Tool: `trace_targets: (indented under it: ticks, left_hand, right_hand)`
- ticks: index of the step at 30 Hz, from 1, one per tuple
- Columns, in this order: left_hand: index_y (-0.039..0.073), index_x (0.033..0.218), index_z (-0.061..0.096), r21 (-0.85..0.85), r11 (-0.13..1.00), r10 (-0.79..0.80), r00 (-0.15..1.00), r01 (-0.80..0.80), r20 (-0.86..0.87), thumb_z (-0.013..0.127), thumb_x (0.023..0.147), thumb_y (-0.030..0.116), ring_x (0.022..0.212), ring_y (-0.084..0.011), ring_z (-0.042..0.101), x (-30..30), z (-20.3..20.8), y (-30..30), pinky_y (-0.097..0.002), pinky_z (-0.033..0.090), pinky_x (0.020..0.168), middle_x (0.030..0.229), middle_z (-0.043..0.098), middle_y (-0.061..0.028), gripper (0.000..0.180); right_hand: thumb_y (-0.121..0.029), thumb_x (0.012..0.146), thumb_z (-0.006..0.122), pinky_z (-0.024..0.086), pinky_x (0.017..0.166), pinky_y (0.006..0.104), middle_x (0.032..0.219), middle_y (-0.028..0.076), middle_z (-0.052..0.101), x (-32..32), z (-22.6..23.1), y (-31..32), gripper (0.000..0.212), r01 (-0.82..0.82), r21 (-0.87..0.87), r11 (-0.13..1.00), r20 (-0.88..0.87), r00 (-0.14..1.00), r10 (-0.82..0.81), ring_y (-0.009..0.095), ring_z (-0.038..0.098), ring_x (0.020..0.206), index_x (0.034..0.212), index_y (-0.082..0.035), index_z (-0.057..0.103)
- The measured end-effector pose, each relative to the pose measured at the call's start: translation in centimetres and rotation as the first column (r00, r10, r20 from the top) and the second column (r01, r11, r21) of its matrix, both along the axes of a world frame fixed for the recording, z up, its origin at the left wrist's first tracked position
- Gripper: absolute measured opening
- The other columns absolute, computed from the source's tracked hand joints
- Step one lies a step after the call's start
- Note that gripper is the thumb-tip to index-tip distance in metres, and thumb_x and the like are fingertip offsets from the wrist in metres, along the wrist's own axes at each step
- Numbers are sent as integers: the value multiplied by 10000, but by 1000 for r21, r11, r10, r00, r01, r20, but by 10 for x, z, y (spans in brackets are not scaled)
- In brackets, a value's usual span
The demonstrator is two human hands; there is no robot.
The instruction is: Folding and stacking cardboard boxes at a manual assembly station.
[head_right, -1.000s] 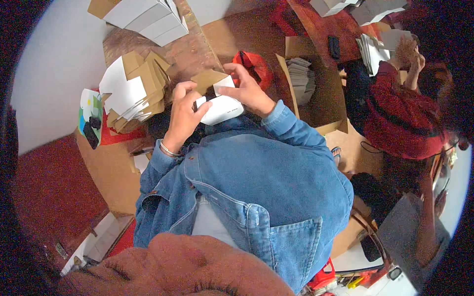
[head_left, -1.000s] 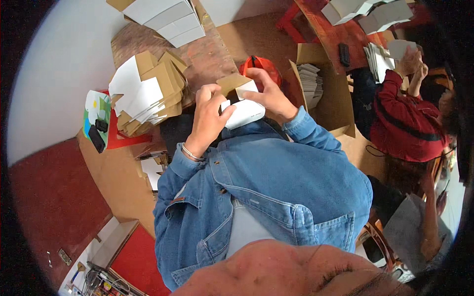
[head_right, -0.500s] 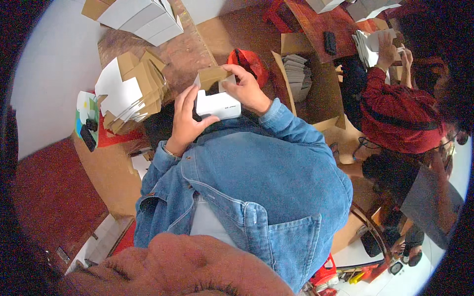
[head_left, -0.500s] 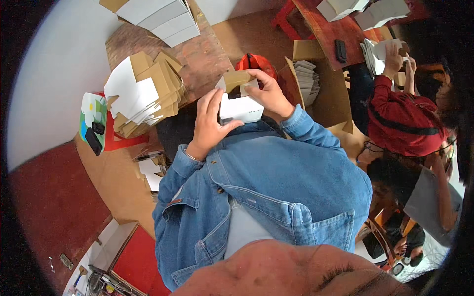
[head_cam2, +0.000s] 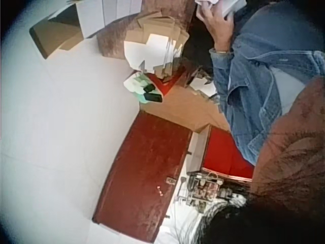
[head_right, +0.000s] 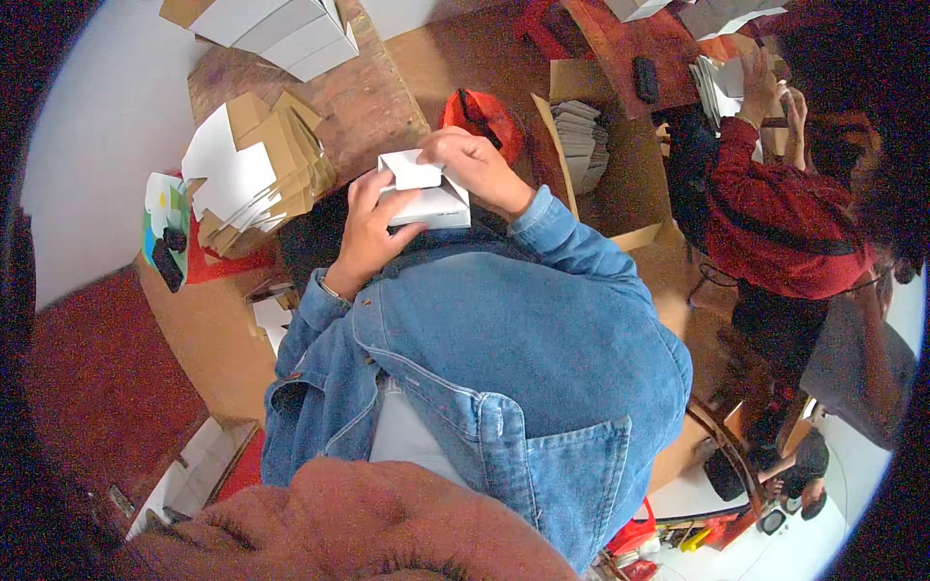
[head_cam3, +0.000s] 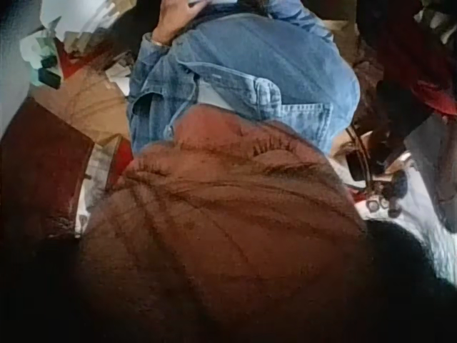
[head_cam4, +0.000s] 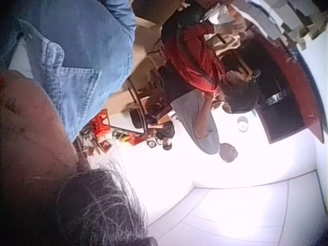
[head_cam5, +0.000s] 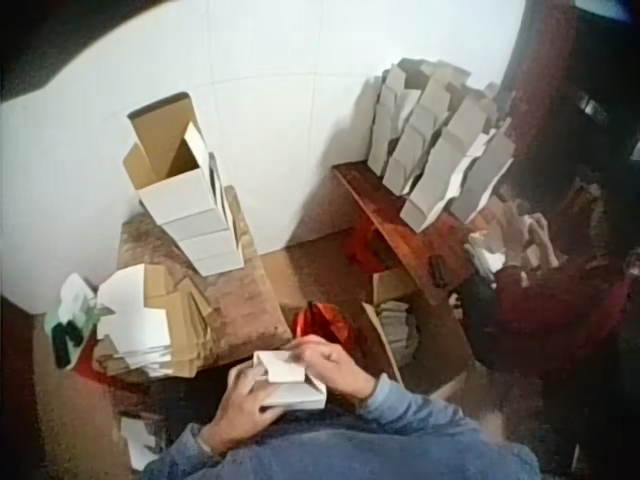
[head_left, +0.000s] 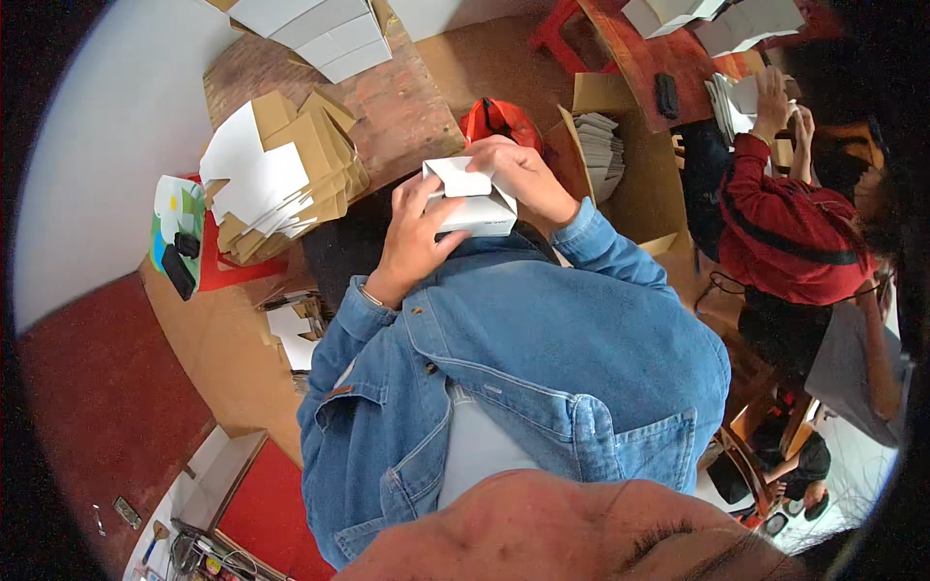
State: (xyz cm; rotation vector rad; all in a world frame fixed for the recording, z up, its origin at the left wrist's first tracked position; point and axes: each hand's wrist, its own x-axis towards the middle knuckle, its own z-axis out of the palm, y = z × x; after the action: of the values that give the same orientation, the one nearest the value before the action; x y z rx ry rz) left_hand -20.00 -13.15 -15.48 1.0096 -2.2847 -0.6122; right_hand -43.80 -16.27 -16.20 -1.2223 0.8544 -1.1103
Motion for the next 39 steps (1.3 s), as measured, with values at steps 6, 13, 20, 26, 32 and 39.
trace_targets:
  ticks: [6,13,20,26,32,39]
  left_hand:
    - [99,1180,692,81,994,86,992,-78,-93,905,710,221,1296,-387,486,0,-6,7,-476,416,1100,1386,505,-178,530]
    - [58,1210,655,53,994,100,987,-95,-123,910,719,208,1289,-397,497,1,-15,14,-482,432,1090,1398,495,-199,573]
    - [30,1167,605,-72,992,90,980,-104,-176,929,707,182,1251,-396,515,3,-21,17,-471,458,1047,1373,488,-214,584]
    - [29,1196,533,-45,994,88,978,-98,-191,923,726,177,1226,-393,530,6,-20,20,-467,465,1043,1371,480,-212,629]
    - [36,1177,544,1,993,112,976,-114,-185,937,702,200,1248,-403,520,7,-25,23,-479,448,1065,1356,494,-218,638]
    - [33,1229,542,11,989,147,972,-147,-182,935,710,280,1273,-406,500,6,-22,22,-487,431,1084,1377,482,-219,696]
  right_hand:
    - [-175,923,780,527,871,319,1088,74,687,3,17,4,335,4,188,982,-232,972,40,142,640,1014,1195,-5,683]
    - [-306,892,813,521,947,341,1161,106,688,-7,9,-2,497,-95,83,992,-497,859,124,189,649,1079,1278,-28,669]
    - [-380,839,835,537,908,381,1118,178,698,0,12,-5,555,-130,-31,991,-591,802,87,293,684,1049,1211,2,681]
    - [-437,804,829,540,906,427,1133,236,694,0,11,-9,615,-214,-75,974,-649,752,115,381,682,1055,1190,18,681]
    - [-261,793,835,538,887,438,1083,234,693,4,14,-7,503,-238,-167,957,-720,693,47,389,685,1025,1174,26,674]
    - [-274,803,818,515,924,457,1092,233,668,6,21,-10,576,-333,-166,928,-742,662,105,389,654,1073,1251,21,605]
